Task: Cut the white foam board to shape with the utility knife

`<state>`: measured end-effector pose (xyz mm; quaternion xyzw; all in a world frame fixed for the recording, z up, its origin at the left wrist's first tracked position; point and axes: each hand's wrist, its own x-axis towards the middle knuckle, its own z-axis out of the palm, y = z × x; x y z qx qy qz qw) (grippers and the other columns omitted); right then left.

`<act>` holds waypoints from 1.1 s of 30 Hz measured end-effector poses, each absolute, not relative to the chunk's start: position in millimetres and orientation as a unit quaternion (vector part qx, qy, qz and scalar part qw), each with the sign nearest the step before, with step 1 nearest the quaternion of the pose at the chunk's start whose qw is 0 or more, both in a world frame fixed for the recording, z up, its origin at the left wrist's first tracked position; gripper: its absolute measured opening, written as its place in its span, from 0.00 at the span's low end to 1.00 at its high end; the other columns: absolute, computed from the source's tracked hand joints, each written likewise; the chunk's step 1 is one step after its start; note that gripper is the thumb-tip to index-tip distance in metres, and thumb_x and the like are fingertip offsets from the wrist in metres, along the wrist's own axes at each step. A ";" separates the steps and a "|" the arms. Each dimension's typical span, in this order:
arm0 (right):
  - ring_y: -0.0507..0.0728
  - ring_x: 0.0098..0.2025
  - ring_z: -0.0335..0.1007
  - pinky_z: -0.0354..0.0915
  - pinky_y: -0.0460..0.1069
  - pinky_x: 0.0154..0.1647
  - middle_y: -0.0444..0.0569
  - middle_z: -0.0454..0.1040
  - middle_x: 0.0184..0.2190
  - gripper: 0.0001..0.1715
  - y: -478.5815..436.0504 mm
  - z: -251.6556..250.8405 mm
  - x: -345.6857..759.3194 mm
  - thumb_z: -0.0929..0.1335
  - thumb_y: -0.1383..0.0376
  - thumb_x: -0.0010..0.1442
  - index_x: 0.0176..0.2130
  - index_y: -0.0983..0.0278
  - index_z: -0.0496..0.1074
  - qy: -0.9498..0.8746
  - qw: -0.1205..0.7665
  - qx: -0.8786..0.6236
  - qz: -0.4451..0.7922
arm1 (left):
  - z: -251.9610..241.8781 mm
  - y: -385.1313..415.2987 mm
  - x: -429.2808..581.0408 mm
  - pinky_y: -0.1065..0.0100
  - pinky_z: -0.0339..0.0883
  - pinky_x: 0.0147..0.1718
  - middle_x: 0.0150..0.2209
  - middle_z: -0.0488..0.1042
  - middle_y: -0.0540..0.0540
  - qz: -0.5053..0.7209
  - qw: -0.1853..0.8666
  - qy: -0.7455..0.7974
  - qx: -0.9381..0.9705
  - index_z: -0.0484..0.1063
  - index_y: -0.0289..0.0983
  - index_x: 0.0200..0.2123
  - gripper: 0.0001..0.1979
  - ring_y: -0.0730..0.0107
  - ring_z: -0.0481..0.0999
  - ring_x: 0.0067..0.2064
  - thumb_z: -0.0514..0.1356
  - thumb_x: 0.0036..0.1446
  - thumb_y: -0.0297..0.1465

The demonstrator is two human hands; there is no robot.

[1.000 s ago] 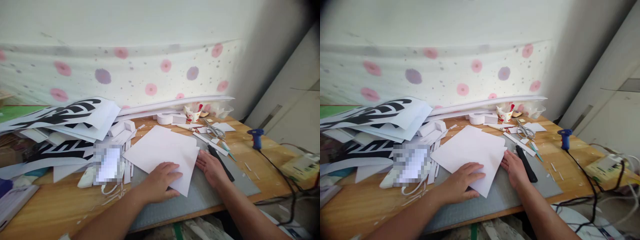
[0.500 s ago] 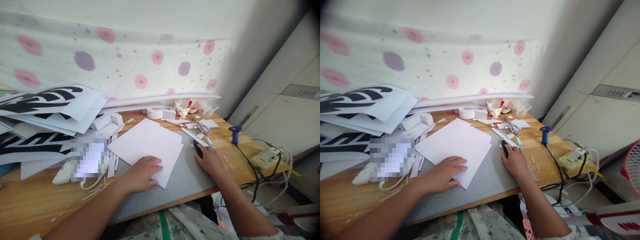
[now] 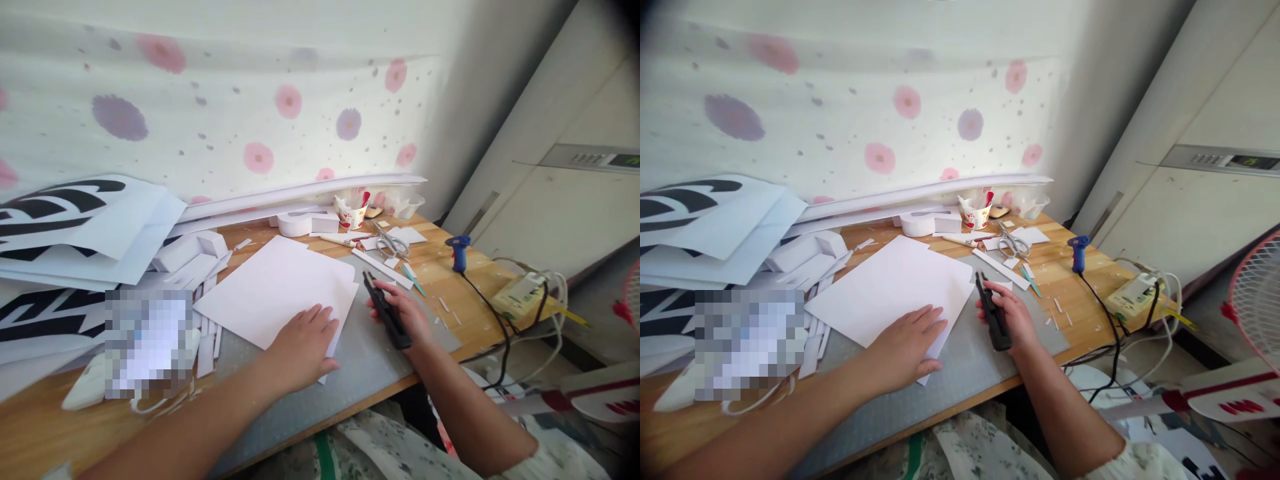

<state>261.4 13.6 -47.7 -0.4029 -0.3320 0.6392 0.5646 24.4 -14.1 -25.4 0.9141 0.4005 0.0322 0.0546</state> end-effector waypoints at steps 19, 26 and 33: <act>0.49 0.19 0.59 0.63 0.46 0.24 0.36 0.61 0.16 0.11 24.9 -54.6 243.5 0.71 0.57 0.50 0.28 0.59 0.68 -0.408 0.666 -0.410 0.472 | -36.0 -16.2 28.1 0.54 0.62 0.54 0.55 0.67 0.31 0.021 0.042 0.395 0.918 0.67 0.26 0.51 0.24 0.47 0.65 0.57 0.58 0.57 0.37; 0.56 0.34 0.72 0.69 0.54 0.37 0.48 0.75 0.37 0.23 17.7 -54.9 227.9 0.72 0.57 0.51 0.47 0.58 0.68 -0.567 0.544 -0.502 0.360 | -33.6 -18.3 27.9 0.54 0.67 0.50 0.57 0.65 0.29 -0.007 0.038 0.385 0.922 0.66 0.25 0.53 0.23 0.46 0.65 0.58 0.57 0.58 0.35; 0.54 0.29 0.73 0.69 0.49 0.29 0.43 0.73 0.31 0.18 36.3 -56.4 243.6 0.73 0.62 0.51 0.42 0.58 0.68 -0.539 0.575 -0.461 0.408 | -34.0 -10.4 23.9 0.53 0.66 0.50 0.56 0.67 0.36 0.034 0.079 0.397 0.914 0.61 0.34 0.58 0.28 0.52 0.67 0.54 0.58 0.57 0.38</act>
